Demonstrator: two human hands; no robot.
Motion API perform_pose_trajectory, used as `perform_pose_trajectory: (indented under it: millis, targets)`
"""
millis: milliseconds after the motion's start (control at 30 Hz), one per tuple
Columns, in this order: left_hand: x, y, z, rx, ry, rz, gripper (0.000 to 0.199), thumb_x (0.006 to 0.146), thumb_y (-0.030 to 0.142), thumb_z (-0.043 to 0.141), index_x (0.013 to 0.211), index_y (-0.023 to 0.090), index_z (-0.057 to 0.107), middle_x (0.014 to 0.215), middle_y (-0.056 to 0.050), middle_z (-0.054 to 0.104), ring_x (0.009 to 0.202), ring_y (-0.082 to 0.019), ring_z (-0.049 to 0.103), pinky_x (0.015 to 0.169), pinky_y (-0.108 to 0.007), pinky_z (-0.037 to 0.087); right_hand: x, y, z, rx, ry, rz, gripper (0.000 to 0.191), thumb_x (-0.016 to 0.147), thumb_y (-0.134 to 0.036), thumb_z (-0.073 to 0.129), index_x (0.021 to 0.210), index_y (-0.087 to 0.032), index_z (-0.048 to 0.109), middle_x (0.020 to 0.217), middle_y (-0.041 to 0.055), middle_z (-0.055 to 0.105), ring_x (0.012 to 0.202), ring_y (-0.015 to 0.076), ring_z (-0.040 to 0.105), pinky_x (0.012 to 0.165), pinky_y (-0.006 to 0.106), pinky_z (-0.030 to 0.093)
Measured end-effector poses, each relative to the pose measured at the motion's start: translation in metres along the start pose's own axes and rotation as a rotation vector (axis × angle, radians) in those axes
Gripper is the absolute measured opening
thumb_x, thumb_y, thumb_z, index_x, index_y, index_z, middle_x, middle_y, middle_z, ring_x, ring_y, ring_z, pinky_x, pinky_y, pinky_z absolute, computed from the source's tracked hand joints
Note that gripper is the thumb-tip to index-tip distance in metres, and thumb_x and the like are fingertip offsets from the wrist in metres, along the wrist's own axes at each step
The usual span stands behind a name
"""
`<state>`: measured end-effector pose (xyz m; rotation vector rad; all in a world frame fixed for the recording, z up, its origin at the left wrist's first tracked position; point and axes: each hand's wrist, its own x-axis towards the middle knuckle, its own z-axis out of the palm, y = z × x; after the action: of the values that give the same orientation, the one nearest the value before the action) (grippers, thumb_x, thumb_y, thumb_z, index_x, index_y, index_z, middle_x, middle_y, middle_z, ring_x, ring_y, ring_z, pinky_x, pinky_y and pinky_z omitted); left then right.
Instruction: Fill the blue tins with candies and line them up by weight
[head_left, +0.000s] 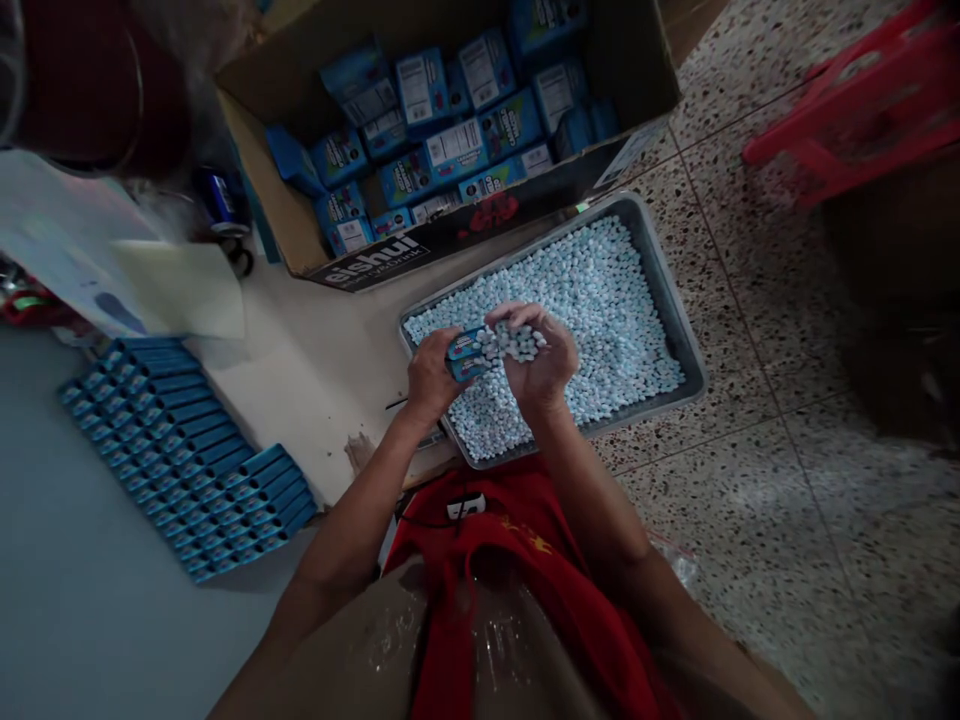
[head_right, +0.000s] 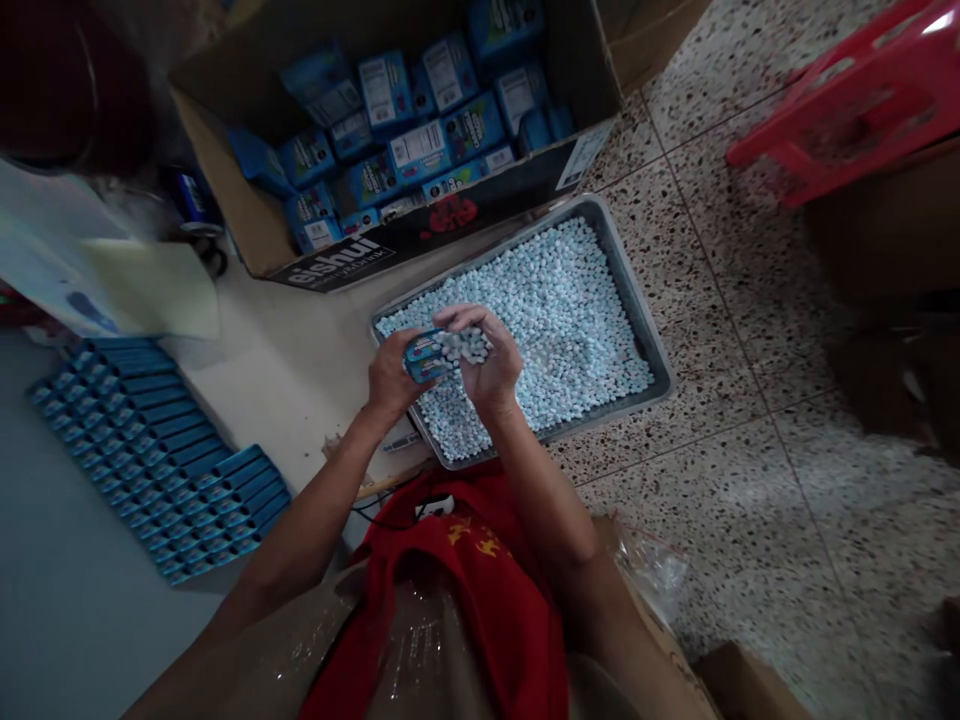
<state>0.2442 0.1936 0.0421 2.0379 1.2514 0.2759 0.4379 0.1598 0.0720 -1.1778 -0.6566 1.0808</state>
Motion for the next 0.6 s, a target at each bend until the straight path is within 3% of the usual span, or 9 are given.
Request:
perform_pose_trajectory:
  millis: [100,200,300,400,500,600]
  targets:
    - [-0.001,-0.001,0.003,0.015,0.031,0.004,0.076,0.074,0.025,0.101,0.143,0.025,0.069,0.142,-0.01,0.079,0.134,-0.035,0.076,0.118,-0.047,0.062,-0.001,0.002,0.006,0.099,0.044,0.01,0.053,0.107,-0.073,0.042,0.088,-0.029,0.067,0.106,0.0115,0.075,0.11,0.0321,0.073,0.104,0.052,0.06]
    - [0.0,-0.003,0.006,0.038,0.087,0.001,0.075,0.074,0.023,0.1,0.142,0.026,0.069,0.139,-0.009,0.08,0.132,-0.035,0.077,0.117,-0.048,0.063,-0.008,0.004,0.013,0.175,-0.018,-0.013,0.047,0.105,-0.071,0.056,0.089,-0.03,0.073,0.104,0.0075,0.078,0.11,0.0312,0.075,0.103,0.049,0.06]
    - [0.0,-0.008,0.007,0.037,0.083,0.016,0.071,0.074,0.021,0.099,0.139,0.026,0.07,0.137,-0.009,0.081,0.13,-0.035,0.078,0.117,-0.048,0.063,-0.017,0.007,0.006,0.061,-0.132,-0.062,0.053,0.11,-0.073,0.053,0.09,-0.032,0.079,0.11,0.005,0.082,0.123,0.032,0.075,0.121,0.054,0.054]
    - [-0.005,-0.018,0.001,0.044,0.107,-0.01,0.073,0.074,0.023,0.101,0.14,0.026,0.07,0.136,-0.01,0.08,0.129,-0.036,0.078,0.116,-0.048,0.063,-0.01,0.018,-0.022,-0.289,-0.144,-0.091,0.056,0.117,-0.07,0.046,0.1,-0.033,0.084,0.126,0.0051,0.083,0.136,0.0315,0.071,0.131,0.058,0.045]
    - [-0.015,-0.026,-0.005,0.057,0.106,-0.009,0.076,0.073,0.026,0.105,0.141,0.025,0.069,0.136,-0.01,0.08,0.128,-0.036,0.078,0.115,-0.048,0.063,0.019,0.046,-0.051,-0.787,-0.148,-0.095,0.052,0.113,-0.074,0.056,0.12,-0.03,0.083,0.146,0.0124,0.075,0.145,0.0366,0.063,0.131,0.062,0.044]
    - [-0.026,-0.031,-0.008,0.064,0.129,-0.027,0.079,0.073,0.023,0.106,0.143,0.025,0.068,0.137,-0.01,0.079,0.128,-0.036,0.077,0.116,-0.048,0.063,0.041,0.082,-0.057,-1.194,-0.281,-0.075,0.069,0.104,-0.077,0.069,0.148,-0.025,0.073,0.166,0.0199,0.06,0.157,0.0466,0.049,0.132,0.07,0.039]
